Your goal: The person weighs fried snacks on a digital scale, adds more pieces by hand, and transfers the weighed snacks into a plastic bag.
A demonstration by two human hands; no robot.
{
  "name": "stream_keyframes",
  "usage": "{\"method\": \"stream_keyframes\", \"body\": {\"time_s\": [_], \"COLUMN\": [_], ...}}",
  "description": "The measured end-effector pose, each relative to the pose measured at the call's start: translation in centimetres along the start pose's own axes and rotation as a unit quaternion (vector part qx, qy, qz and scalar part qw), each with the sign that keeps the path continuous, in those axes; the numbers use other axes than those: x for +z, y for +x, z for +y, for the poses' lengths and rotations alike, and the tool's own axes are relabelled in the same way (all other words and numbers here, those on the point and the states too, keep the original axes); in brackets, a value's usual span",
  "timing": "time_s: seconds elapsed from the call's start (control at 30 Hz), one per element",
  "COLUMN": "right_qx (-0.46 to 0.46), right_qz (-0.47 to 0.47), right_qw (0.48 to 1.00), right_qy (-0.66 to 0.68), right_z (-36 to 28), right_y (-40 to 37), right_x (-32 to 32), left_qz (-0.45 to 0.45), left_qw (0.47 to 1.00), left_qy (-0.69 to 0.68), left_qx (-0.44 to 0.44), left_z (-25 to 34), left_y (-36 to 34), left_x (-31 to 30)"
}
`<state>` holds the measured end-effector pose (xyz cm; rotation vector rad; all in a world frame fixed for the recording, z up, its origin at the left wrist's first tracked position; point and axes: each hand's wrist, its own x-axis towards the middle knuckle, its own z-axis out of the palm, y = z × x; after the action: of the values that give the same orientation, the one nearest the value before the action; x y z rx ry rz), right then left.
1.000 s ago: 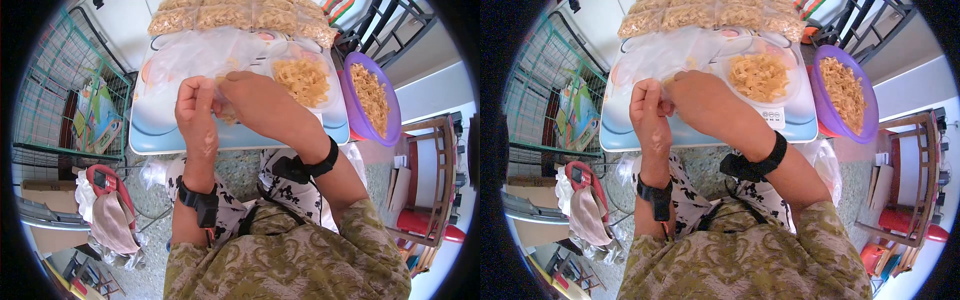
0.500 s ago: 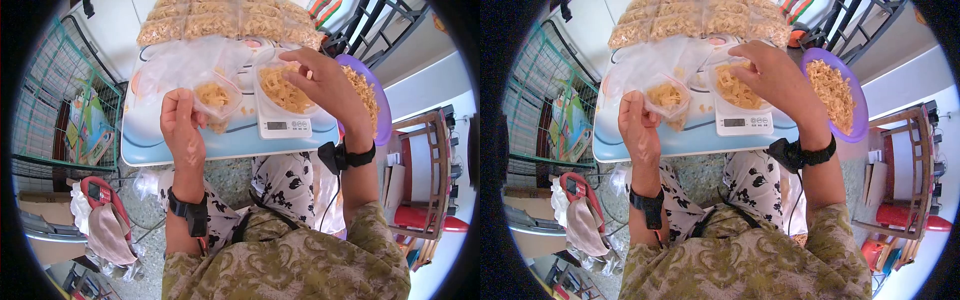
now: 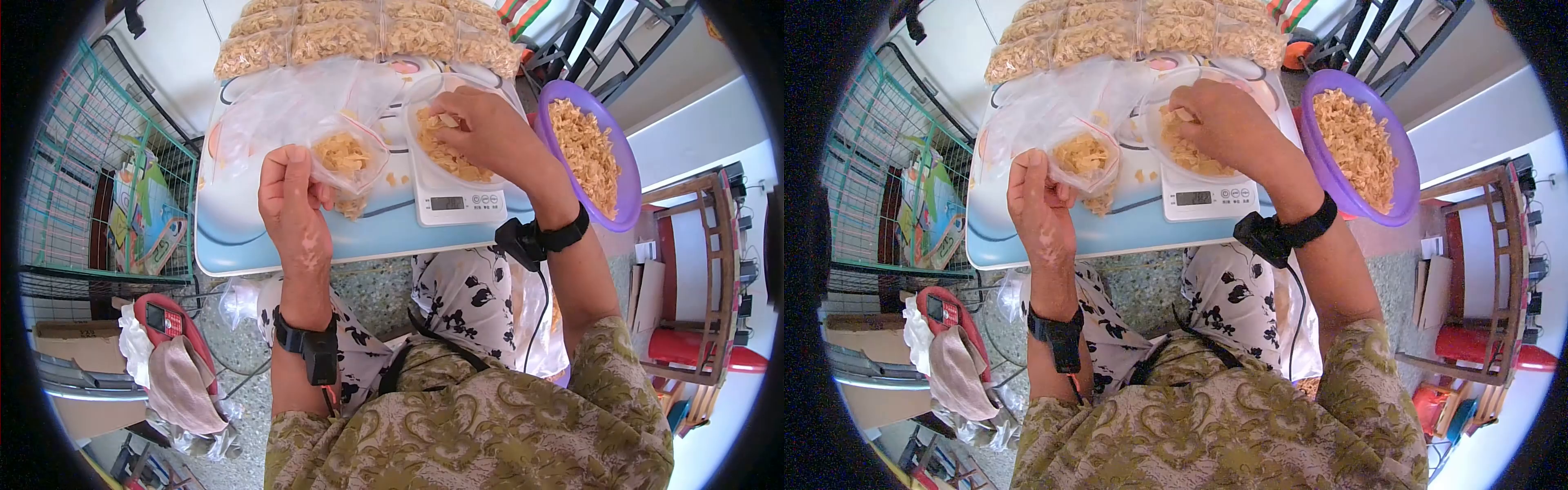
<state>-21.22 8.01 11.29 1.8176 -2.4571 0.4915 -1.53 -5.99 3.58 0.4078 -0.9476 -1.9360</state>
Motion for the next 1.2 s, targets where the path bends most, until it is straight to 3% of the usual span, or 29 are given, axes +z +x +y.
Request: {"method": "stream_keyframes", "body": {"time_s": [0.1, 0.2, 0.27, 0.3, 0.37, 0.4, 0.47, 0.57, 0.7, 0.77, 0.8, 0.87, 1.07, 1.2], "right_qx": [0.011, 0.091, 0.148, 0.148, 0.17, 0.171, 0.182, 0.173, 0.201, 0.185, 0.186, 0.154, 0.094, 0.12], "right_qz": [0.03, 0.041, 0.067, 0.069, 0.116, 0.118, 0.143, 0.146, 0.124, 0.032, 0.032, 0.018, -0.014, -0.076], "right_qw": [0.998, 0.985, 0.927, 0.928, 0.848, 0.848, 0.773, 0.736, 0.79, 0.904, 0.904, 0.965, 0.986, 0.982], "right_qy": [0.049, 0.138, 0.337, 0.336, 0.488, 0.487, 0.591, 0.637, 0.566, 0.384, 0.385, 0.21, 0.136, 0.122], "right_z": [0.2, 0.7, 1.0, 1.4, 2.2, 2.3, 2.5, 2.9, 1.9, 1.9, 1.9, 2.0, 2.2, 2.1], "right_y": [-0.3, -0.9, -1.3, -1.5, -1.8, -1.9, -2.0, -2.2, -2.4, -2.5, -2.4, -2.4, -2.2, -1.8], "right_x": [-1.1, -2.5, -3.3, -3.4, -3.3, -3.4, -3.6, -3.7, -3.6, -3.5, -3.2, -2.5, -3.0, -4.1], "left_qz": [0.003, 0.007, 0.01, 0.004, -0.005, 0.002, 0.007, 0.007, 0.005, 0.003, 0.005, 0.006, 0.014, 0.007], "left_qw": [1.0, 1.0, 1.0, 1.0, 1.0, 1.0, 1.0, 1.0, 1.0, 1.0, 1.0, 1.0, 1.0, 1.0], "left_qy": [0.006, 0.008, 0.008, 0.001, -0.006, 0.001, 0.006, 0.008, 0.007, 0.005, 0.006, 0.007, 0.023, 0.022], "left_qx": [0.001, 0.0, -0.001, -0.002, -0.004, -0.001, 0.003, 0.002, -0.001, -0.002, -0.003, -0.003, -0.006, -0.003], "left_z": [0.0, 0.0, -0.1, -0.2, -0.1, 0.0, 0.0, 0.0, 0.1, 0.2, 0.1, 0.2, 0.4, 0.3], "left_y": [0.0, 0.0, 0.0, 0.0, -0.1, -0.1, -0.1, -0.2, -0.2, -0.2, -0.2, -0.2, -0.3, -0.2], "left_x": [0.2, 0.1, 0.1, -0.1, 0.0, 0.2, 0.2, 0.2, 0.2, 0.2, 0.2, 0.3, 0.6, 0.4]}}
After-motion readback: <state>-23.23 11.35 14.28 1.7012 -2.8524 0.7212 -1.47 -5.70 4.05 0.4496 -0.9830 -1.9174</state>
